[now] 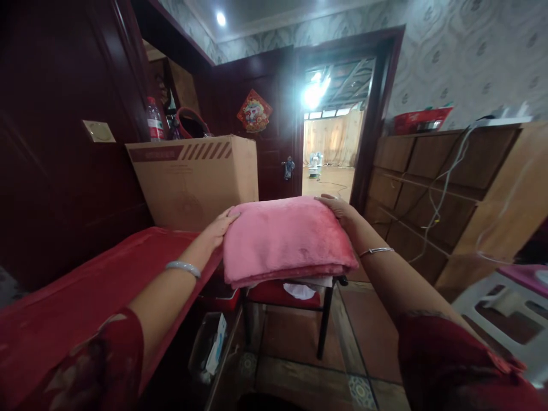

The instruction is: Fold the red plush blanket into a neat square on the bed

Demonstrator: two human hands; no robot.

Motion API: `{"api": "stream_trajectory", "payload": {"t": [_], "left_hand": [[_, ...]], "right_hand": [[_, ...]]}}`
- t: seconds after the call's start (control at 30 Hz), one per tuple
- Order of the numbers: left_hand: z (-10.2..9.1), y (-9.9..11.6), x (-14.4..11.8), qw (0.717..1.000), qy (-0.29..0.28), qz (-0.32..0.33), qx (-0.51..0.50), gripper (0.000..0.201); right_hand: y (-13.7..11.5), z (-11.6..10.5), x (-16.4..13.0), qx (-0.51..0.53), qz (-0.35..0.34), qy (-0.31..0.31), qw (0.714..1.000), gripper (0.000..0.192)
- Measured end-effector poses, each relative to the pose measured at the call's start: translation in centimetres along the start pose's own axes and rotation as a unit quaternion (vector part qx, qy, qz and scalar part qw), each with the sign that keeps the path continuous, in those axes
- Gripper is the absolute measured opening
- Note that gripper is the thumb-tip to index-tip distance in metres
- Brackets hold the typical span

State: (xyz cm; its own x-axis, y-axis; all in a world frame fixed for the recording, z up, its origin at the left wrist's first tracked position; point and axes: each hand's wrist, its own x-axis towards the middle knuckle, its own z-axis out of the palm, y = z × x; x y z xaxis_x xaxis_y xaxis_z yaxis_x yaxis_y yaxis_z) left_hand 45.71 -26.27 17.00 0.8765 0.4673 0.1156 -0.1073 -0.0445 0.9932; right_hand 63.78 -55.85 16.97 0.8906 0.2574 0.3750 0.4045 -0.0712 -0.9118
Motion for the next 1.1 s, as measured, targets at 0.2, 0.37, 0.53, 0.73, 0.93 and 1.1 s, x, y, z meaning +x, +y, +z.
{"api": "stream_trajectory", "payload": {"t": [0.2,0.37,0.53,0.73,0.93,1.1], "left_hand": [[-0.9,-0.1,0.7,1.0,-0.004,0.012,0.016,0.077],[-0.7,0.5,0.9,1.0,0.003,0.027,0.015,0.076],[0.0,0.8,1.3,0.998,0.009,0.067,-0.003,0.068],[0.1,0.3,1.0,0.999,-0.022,0.033,0.018,0.043],[-0.1,1.0,0.4,0.997,0.013,0.05,0.053,0.049],[1.1,1.9,-1.9,0.957,0.055,0.164,0.233,0.064]], "right_hand": [[0.0,0.1,0.4,0.024,0.079,-0.016,0.996,0.061],[-1.9,0.3,-1.1,-0.001,0.041,-0.021,0.999,0.073],[-2.9,-0.1,-2.7,-0.024,-0.049,-0.006,0.998,0.071],[-0.9,-0.6,-3.4,-0.004,0.053,-0.025,0.998,0.062],[-1.4,-0.6,-3.2,-0.111,-0.005,0.005,0.994,0.054],[-3.9,-0.2,-4.5,-0.303,-0.145,0.001,0.942,0.058]]}}
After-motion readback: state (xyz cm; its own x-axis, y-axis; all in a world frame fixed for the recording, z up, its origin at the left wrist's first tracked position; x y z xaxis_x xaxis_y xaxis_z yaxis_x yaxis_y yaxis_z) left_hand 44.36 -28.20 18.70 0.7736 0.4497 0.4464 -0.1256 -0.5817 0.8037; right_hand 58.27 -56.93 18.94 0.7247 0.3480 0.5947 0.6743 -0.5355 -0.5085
